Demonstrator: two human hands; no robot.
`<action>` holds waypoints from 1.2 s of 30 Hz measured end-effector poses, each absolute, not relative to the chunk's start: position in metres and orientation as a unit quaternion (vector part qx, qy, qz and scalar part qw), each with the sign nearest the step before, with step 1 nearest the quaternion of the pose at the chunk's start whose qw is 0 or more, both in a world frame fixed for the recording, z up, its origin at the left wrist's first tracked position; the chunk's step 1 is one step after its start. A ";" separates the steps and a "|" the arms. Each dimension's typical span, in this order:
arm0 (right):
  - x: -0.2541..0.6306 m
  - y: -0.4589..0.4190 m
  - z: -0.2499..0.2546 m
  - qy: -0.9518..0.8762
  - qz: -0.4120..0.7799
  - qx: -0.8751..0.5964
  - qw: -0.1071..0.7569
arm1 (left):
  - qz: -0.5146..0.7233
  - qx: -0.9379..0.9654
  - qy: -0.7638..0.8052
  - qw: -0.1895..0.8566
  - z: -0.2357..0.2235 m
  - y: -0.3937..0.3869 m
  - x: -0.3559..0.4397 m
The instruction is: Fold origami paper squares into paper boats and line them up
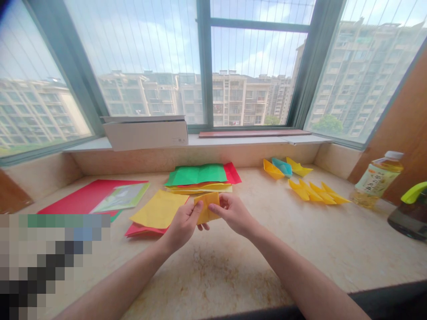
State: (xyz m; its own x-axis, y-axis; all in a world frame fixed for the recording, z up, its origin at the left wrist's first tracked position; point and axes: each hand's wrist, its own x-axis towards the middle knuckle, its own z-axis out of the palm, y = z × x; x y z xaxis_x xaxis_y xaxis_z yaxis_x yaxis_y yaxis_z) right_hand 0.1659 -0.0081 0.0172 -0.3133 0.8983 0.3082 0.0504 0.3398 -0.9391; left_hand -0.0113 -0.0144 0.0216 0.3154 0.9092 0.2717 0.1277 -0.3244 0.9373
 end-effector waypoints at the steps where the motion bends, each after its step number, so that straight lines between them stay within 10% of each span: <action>1: 0.166 -0.008 0.017 -0.670 0.463 -0.353 0.461 | 0.441 0.686 0.384 0.433 0.022 -0.014 -0.012; 26: 0.159 -0.020 0.007 -0.749 0.100 -0.379 0.533 | 0.472 0.612 0.393 0.498 0.030 -0.018 -0.007; 36: 0.165 -0.019 0.007 -0.835 0.052 -0.328 0.438 | 0.517 0.570 0.319 0.553 0.034 -0.018 -0.009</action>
State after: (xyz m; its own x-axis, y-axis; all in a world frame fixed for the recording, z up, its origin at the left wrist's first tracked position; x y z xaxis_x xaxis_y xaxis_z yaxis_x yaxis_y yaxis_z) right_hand 0.1648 -0.0187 0.0066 -0.4009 0.5934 0.6980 0.5025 0.7795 -0.3740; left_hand -0.0090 -0.0182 0.0339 0.2609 0.9360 0.2362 -0.2078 -0.1845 0.9606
